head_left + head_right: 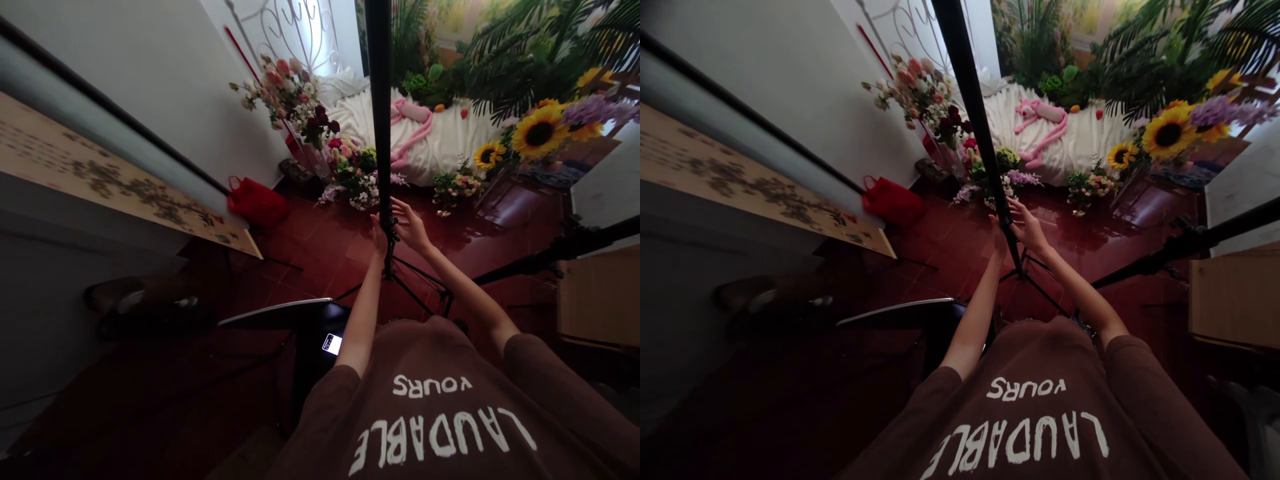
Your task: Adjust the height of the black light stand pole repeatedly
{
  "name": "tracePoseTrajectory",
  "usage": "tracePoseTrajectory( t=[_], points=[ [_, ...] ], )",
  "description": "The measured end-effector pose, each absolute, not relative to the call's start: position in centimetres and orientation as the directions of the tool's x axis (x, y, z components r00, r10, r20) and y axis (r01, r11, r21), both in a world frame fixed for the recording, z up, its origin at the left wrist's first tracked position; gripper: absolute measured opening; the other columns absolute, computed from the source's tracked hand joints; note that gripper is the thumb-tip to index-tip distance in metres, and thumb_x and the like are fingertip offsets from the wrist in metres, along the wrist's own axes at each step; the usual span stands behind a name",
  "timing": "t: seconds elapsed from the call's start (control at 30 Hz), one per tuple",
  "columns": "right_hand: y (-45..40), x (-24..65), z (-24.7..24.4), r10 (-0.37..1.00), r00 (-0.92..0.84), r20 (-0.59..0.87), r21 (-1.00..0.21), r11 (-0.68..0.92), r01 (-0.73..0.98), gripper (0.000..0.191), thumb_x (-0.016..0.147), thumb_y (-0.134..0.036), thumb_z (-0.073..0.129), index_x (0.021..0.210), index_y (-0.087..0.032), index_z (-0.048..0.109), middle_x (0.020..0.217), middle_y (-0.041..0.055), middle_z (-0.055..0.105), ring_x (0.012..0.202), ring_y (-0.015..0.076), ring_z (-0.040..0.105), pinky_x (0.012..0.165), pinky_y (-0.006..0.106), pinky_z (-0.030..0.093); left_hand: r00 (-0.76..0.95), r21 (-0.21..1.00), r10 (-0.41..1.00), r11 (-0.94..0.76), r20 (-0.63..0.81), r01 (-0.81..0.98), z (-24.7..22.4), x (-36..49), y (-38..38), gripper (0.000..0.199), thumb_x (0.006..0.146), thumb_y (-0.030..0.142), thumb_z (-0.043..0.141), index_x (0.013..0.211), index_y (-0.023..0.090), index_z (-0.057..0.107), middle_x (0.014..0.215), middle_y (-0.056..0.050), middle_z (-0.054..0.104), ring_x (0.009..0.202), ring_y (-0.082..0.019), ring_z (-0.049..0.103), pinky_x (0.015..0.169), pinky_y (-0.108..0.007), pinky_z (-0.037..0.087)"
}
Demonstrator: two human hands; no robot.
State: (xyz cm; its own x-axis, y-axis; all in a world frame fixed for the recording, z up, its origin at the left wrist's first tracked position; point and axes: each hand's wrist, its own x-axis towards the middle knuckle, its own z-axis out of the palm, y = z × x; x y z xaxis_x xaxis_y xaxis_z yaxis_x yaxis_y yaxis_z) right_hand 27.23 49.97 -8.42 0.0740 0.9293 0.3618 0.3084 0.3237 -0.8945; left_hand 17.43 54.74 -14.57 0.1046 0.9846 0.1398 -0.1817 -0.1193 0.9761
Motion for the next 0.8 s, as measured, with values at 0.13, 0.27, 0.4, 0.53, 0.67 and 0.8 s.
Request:
tracePoseTrajectory(
  t=[0.13, 0.27, 0.4, 0.53, 0.67, 0.8],
  points=[
    [47.1, 28.8, -12.0, 0.958, 0.13, 0.255, -0.895, 0.183, 0.408, 0.054, 0.085, -0.054, 0.066, 0.128, -0.023, 0.055, 0.109, 0.0107, 0.069, 0.099, 0.025, 0.069, 0.08, 0.039, 0.061, 0.05, 0.933, 0.999, -0.002, 0.021, -0.359, -14.0, 17.7, 54.4, 0.079, 0.087, 0.084, 0.019, 0.093, 0.022, 0.068, 0.072, -0.003, 0.065, 0.069, -0.012, 0.064, 0.064, -0.022, 0.052],
    [45.9, 28.9, -14.5, 0.978, 0.184, 0.1, -0.899, 0.01, 0.439, 0.06, 0.083, -0.053, 0.068, 0.13, -0.02, 0.052, 0.09, 0.0069, 0.068, 0.083, 0.0243, 0.068, 0.075, 0.039, 0.059, 0.033, 0.906, 0.998, 0.061, -0.052, -0.418, -13.2, 17.7, 54.2, 0.073, 0.087, 0.081, 0.026, 0.088, 0.021, 0.067, 0.064, -0.001, 0.06, 0.059, -0.011, 0.056, 0.057, -0.02, 0.046],
    [46.3, 27.1, -15.0, 0.973, 0.23, -0.02, -0.98, -0.064, 0.186, 0.056, 0.087, -0.047, 0.065, 0.133, -0.022, 0.047, 0.077, -0.0018, 0.063, 0.068, 0.0167, 0.064, 0.067, 0.031, 0.057, 0.023, 0.933, 0.998, 0.064, -0.06, -0.354, -13.4, 17.5, 54.3, 0.069, 0.091, 0.078, 0.027, 0.097, 0.022, 0.067, 0.066, 0.0, 0.059, 0.058, -0.011, 0.053, 0.057, -0.021, 0.046],
    [47.3, 25.2, -14.9, 0.896, 0.284, -0.341, -0.909, -0.237, -0.343, 0.039, 0.096, -0.041, 0.053, 0.13, -0.024, 0.043, 0.068, -0.0064, 0.059, 0.055, 0.0123, 0.061, 0.049, 0.02, 0.051, 0.007, 0.949, 0.999, 0.035, -0.035, -0.315, -14.3, 17.5, 54.4, 0.074, 0.09, 0.08, 0.024, 0.104, 0.022, 0.067, 0.067, 0.0, 0.057, 0.057, -0.011, 0.05, 0.057, -0.022, 0.044],
    [48.2, 25.0, -15.0, 0.808, 0.079, -0.584, -0.539, -0.313, -0.782, 0.009, 0.1, -0.027, 0.042, 0.097, -0.022, 0.049, 0.059, -0.006, 0.055, 0.043, 0.0075, 0.052, 0.039, 0.013, 0.042, 0.003, 0.955, 0.998, 0.054, -0.055, -0.291, -14.8, 17.8, 54.7, 0.081, 0.089, 0.082, 0.018, 0.105, 0.02, 0.067, 0.067, -0.001, 0.059, 0.057, -0.012, 0.052, 0.058, -0.024, 0.045],
    [48.9, 26.1, -14.9, 0.842, -0.293, -0.452, -0.166, -0.402, -0.901, 0.02, 0.091, -0.009, 0.044, 0.077, -0.023, 0.041, 0.049, -0.0093, 0.041, 0.035, 0.0055, 0.04, 0.033, 0.009, 0.035, -0.018, 0.968, 0.998, 0.047, -0.052, -0.246, -15.3, 18.0, 55.6, 0.085, 0.091, 0.08, 0.013, 0.106, 0.017, 0.068, 0.073, -0.004, 0.065, 0.06, -0.014, 0.056, 0.062, -0.026, 0.048]
  ],
)
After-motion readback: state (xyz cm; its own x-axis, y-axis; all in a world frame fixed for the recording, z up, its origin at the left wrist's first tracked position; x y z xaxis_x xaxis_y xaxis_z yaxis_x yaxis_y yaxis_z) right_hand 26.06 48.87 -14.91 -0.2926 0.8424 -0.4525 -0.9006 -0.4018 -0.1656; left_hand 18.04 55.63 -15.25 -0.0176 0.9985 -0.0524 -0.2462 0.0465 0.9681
